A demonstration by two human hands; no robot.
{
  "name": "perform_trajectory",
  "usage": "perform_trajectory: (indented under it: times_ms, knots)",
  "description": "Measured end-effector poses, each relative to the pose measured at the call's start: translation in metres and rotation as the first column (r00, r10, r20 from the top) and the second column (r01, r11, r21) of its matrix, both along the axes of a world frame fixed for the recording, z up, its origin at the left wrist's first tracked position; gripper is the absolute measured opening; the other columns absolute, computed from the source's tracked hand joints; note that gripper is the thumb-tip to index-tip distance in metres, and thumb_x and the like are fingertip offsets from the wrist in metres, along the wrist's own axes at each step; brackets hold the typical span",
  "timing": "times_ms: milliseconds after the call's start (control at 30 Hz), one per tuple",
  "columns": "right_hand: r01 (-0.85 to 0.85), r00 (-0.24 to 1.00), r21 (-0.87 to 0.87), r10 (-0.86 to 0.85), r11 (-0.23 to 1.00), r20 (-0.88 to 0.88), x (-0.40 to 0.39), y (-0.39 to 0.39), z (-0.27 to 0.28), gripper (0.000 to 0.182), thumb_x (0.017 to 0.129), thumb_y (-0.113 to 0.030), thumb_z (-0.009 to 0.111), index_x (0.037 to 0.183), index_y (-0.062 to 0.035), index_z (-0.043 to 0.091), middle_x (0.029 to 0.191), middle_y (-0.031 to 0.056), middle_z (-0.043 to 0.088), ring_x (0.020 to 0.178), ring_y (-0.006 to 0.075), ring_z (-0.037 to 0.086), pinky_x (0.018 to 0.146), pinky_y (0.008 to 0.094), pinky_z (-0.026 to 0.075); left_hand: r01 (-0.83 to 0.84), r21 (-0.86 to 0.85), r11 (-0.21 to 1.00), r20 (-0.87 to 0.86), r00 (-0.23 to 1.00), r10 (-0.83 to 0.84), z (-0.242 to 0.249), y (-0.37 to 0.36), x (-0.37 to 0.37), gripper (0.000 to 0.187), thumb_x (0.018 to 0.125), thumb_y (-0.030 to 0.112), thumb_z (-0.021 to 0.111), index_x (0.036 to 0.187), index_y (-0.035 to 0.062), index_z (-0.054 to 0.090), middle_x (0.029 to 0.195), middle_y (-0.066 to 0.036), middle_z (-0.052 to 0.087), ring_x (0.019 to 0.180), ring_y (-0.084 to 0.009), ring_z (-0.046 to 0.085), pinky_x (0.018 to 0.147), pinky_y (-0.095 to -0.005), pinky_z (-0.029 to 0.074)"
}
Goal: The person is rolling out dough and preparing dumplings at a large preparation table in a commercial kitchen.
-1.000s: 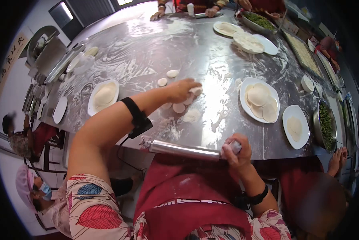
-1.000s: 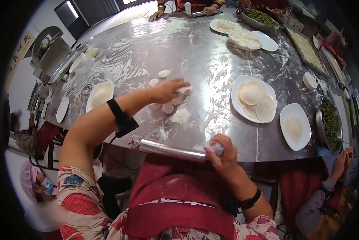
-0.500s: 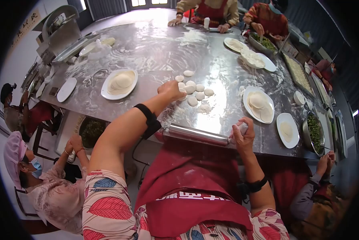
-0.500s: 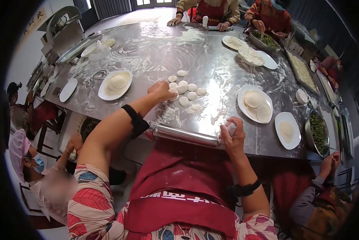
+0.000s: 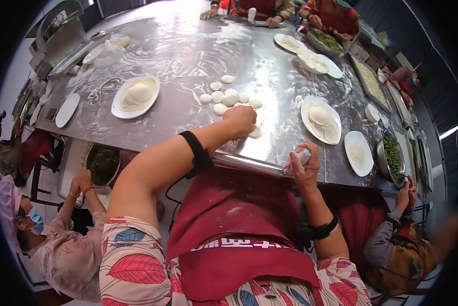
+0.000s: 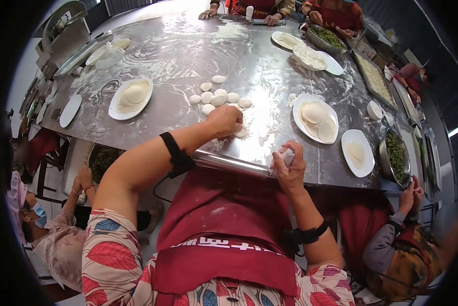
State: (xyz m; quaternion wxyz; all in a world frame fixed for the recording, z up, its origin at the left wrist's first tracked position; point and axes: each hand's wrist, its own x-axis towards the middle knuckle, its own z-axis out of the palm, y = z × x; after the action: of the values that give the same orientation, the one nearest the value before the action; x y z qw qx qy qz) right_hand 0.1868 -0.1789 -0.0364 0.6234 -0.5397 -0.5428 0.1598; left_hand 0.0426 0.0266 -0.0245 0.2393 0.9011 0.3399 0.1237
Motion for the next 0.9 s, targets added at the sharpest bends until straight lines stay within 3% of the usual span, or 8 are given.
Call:
perform_trajectory:
  times_ms: [67,367,433,567,667,800,900]
  knots:
    - [0.001,0.999,0.003,-0.001,1.000,-0.038,-0.004,-0.003,-0.001,0.028,0.087,-0.001,0.059,0.109,-0.0076,0.043,0.084,0.0060,0.050,0.057,0.0109,0.056,0.048,0.0229,0.047,0.025,-0.072,0.997,-0.111,0.993,-0.033,0.013,-0.010,-0.008,0.011,0.070,0.017,0.064,0.077,0.0081,0.068,0.076,-0.014,0.066,0.077,-0.0300,0.064,0.065,-0.0404,0.049]
    - [0.137,0.985,-0.102,-0.124,0.985,0.124,0.021,0.071,0.011,0.023,0.086,-0.006,0.060,0.102,-0.0083,0.045,0.061,0.0036,0.052,0.051,0.0109,0.054,0.046,0.0269,0.043,0.099,-0.293,0.951,-0.013,0.994,-0.107,0.005,-0.015,-0.016,0.016,0.072,0.014,0.067,0.081,0.0014,0.069,0.074,-0.013,0.067,0.071,-0.0204,0.064,0.066,-0.0336,0.049]
    - [0.097,0.992,-0.089,-0.089,0.991,0.088,0.022,0.073,0.008,0.022,0.086,-0.007,0.060,0.102,-0.0083,0.045,0.062,0.0036,0.052,0.050,0.0110,0.054,0.045,0.0270,0.042,0.139,-0.302,0.943,0.022,0.990,-0.139,0.007,-0.014,-0.010,0.014,0.073,0.011,0.065,0.080,0.0001,0.067,0.072,-0.013,0.066,0.071,-0.0209,0.064,0.065,-0.0341,0.048]
    - [0.101,0.992,-0.063,-0.097,0.993,0.076,0.010,0.028,0.006,0.024,0.085,-0.008,0.061,0.103,-0.0087,0.044,0.062,0.0037,0.052,0.050,0.0111,0.054,0.045,0.0262,0.041,0.178,-0.141,0.974,-0.007,0.983,-0.181,0.004,-0.014,-0.020,0.010,0.074,0.009,0.062,0.078,-0.0006,0.064,0.070,-0.012,0.064,0.070,-0.0215,0.064,0.064,-0.0357,0.049]
    - [0.105,0.992,-0.045,-0.102,0.993,0.073,0.008,0.025,0.006,0.026,0.085,-0.007,0.061,0.104,-0.0090,0.044,0.062,0.0038,0.052,0.050,0.0112,0.054,0.045,0.0257,0.042,0.061,-0.546,0.836,0.053,0.998,-0.038,-0.002,-0.013,-0.031,0.011,0.074,0.009,0.062,0.080,-0.0001,0.063,0.074,-0.013,0.064,0.071,-0.0240,0.064,0.065,-0.0364,0.049]
    - [0.150,0.984,-0.099,-0.139,0.984,0.108,0.016,0.064,0.012,0.026,0.084,-0.005,0.062,0.103,-0.0085,0.044,0.061,0.0042,0.051,0.049,0.0114,0.054,0.045,0.0257,0.042,0.148,-0.197,0.969,-0.004,0.988,-0.152,0.002,-0.016,-0.026,0.012,0.073,0.008,0.062,0.082,-0.0003,0.062,0.076,-0.014,0.065,0.074,-0.0259,0.064,0.067,-0.0365,0.049]
    - [0.104,0.993,-0.093,-0.098,0.990,0.060,0.021,0.087,0.013,0.026,0.084,-0.005,0.062,0.102,-0.0075,0.043,0.062,0.0046,0.052,0.049,0.0112,0.053,0.044,0.0258,0.042,0.139,-0.214,0.967,0.046,0.990,-0.132,0.003,-0.013,-0.014,0.013,0.072,0.008,0.063,0.083,-0.0002,0.064,0.076,-0.015,0.065,0.075,-0.0257,0.064,0.068,-0.0359,0.049]
